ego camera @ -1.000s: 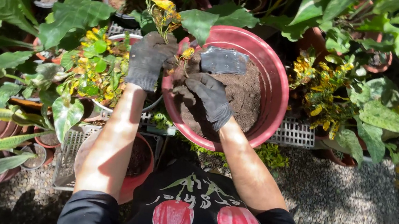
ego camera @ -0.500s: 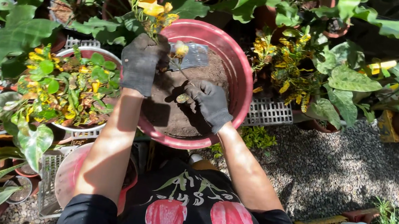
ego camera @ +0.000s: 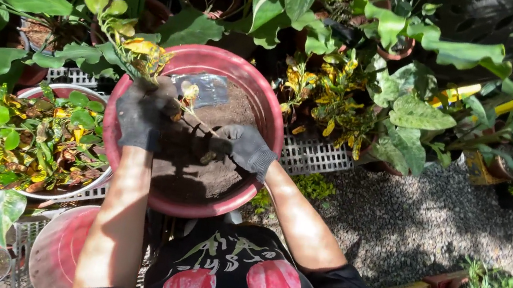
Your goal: The person prepares soil in a red pot by hand, creating a hole in the center. They then pick up a small plant and place it into the hole, pressing the soil around the base to secure it.
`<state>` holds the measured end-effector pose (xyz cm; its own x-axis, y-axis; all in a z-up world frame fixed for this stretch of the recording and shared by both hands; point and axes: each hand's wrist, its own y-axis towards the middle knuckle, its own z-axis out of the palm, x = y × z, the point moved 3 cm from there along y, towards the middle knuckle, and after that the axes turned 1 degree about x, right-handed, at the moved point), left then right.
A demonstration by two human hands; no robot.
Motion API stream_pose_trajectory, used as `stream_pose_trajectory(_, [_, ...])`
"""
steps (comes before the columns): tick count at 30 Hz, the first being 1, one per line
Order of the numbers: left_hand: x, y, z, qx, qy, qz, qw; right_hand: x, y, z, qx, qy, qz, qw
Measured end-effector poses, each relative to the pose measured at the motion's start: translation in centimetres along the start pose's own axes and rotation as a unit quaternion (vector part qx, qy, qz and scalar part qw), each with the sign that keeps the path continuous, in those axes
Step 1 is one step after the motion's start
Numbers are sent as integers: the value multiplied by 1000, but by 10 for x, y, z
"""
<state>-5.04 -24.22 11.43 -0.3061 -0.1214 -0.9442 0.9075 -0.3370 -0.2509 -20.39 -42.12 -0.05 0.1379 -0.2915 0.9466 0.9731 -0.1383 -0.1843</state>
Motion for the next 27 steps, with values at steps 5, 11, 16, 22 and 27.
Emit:
stream_pose_trajectory(5, [6,13,-9,-25,90,84,992,96,-20,37,27,-41,148,988])
stream_pose_trajectory(11, [19,20,-6,-22,-82,15,996,77,-6,-3,72,-144,127,979])
stream_pose_trajectory(16, [5,27,-34,5,-169,111,979,105,-24,-1,151,-72,44,985])
stream_pose_trajectory(22, [-64,-12,-34,-102,277,341,892,97,25,-73,-66,-215,-90,970])
stream_pose_trajectory(27, [-52,-19,-12,-71,227,101,966,107,86,-133,-294,-505,-182,791])
